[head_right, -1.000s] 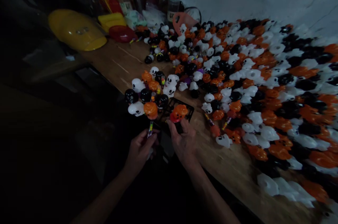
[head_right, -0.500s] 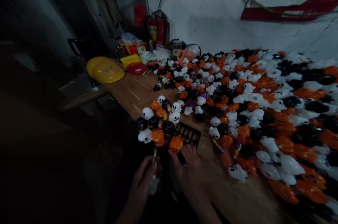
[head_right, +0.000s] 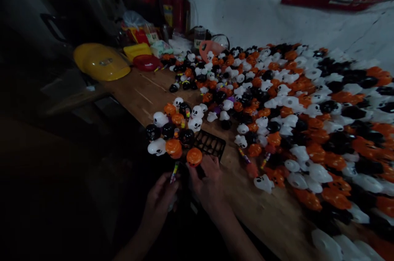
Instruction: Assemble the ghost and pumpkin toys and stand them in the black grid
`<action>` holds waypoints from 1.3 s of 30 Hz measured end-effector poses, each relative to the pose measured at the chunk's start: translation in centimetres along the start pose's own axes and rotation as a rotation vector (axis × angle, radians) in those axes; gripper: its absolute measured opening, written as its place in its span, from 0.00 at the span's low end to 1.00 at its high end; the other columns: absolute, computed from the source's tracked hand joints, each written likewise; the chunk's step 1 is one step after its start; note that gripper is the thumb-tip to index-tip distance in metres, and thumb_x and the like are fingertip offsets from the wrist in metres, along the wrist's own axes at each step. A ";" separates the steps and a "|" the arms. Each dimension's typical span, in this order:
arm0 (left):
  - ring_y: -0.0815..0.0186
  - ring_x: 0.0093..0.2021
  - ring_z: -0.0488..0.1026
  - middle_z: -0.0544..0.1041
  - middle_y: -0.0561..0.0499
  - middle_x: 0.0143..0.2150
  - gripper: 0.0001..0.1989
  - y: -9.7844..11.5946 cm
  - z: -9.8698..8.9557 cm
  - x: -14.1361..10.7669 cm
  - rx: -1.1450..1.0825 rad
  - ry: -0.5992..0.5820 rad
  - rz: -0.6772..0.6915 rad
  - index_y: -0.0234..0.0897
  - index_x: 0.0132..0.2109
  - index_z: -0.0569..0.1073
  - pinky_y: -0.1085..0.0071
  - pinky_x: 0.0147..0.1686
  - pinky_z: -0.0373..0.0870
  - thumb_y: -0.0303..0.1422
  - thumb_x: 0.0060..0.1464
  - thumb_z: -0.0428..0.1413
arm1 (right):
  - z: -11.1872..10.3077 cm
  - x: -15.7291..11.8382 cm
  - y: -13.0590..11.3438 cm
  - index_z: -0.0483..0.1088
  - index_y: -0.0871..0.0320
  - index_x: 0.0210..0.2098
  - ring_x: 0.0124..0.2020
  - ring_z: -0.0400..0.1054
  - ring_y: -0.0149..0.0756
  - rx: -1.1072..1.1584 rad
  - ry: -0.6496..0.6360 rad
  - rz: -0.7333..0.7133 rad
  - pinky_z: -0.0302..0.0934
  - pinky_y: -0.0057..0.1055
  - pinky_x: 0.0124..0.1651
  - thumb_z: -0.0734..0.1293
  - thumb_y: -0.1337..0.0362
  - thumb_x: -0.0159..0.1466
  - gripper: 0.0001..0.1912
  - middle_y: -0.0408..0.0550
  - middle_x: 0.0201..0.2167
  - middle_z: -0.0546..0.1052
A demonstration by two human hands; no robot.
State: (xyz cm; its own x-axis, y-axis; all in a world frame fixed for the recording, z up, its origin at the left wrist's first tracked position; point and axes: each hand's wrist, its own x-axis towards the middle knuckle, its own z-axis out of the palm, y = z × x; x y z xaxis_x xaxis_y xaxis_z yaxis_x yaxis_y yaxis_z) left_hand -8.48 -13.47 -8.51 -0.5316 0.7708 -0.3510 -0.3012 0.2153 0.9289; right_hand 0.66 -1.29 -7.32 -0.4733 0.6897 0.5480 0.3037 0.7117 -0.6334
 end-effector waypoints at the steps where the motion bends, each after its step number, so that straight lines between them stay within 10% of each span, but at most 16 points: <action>1: 0.74 0.24 0.61 0.65 0.55 0.28 0.17 0.2 0.0 0.0 0.002 -0.008 0.009 0.39 0.47 0.69 0.79 0.21 0.60 0.45 0.57 0.54 | 0.0 0.0 0.1 0.71 0.55 0.35 0.35 0.71 0.37 0.006 -0.001 0.001 0.62 0.38 0.44 0.66 0.65 0.64 0.02 0.45 0.33 0.77; 17: 0.69 0.25 0.70 0.73 0.50 0.33 0.15 1.3 -0.6 -0.7 -0.302 -0.075 -0.220 0.36 0.47 0.72 0.73 0.21 0.67 0.39 0.56 0.52 | -0.4 -0.1 0.4 0.70 0.53 0.34 0.34 0.71 0.37 -0.061 -0.032 0.028 0.63 0.37 0.45 0.65 0.63 0.64 0.03 0.44 0.32 0.77; 28: 0.71 0.32 0.68 0.72 0.50 0.36 0.13 0.7 0.7 0.2 -0.297 -0.017 -0.074 0.36 0.43 0.74 0.76 0.31 0.66 0.39 0.56 0.54 | -0.3 0.3 0.0 0.66 0.55 0.26 0.28 0.70 0.33 -0.110 -0.059 -0.046 0.63 0.34 0.42 0.64 0.64 0.65 0.10 0.42 0.24 0.74; 39: 0.70 0.33 0.68 0.71 0.51 0.34 0.09 -0.4 1.1 -0.7 -0.281 -0.058 -0.016 0.37 0.39 0.72 0.76 0.34 0.66 0.38 0.56 0.54 | 0.1 0.1 0.0 0.67 0.57 0.39 0.37 0.71 0.39 -0.211 -0.089 -0.129 0.65 0.36 0.42 0.63 0.66 0.65 0.03 0.49 0.34 0.76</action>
State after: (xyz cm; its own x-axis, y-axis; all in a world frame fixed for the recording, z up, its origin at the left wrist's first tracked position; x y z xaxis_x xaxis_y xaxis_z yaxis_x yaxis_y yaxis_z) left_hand -7.09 -13.45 -8.50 -0.4812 0.8036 -0.3504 -0.5213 0.0591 0.8513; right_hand 0.56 -1.23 -7.34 -0.5874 0.5837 0.5605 0.3975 0.8115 -0.4284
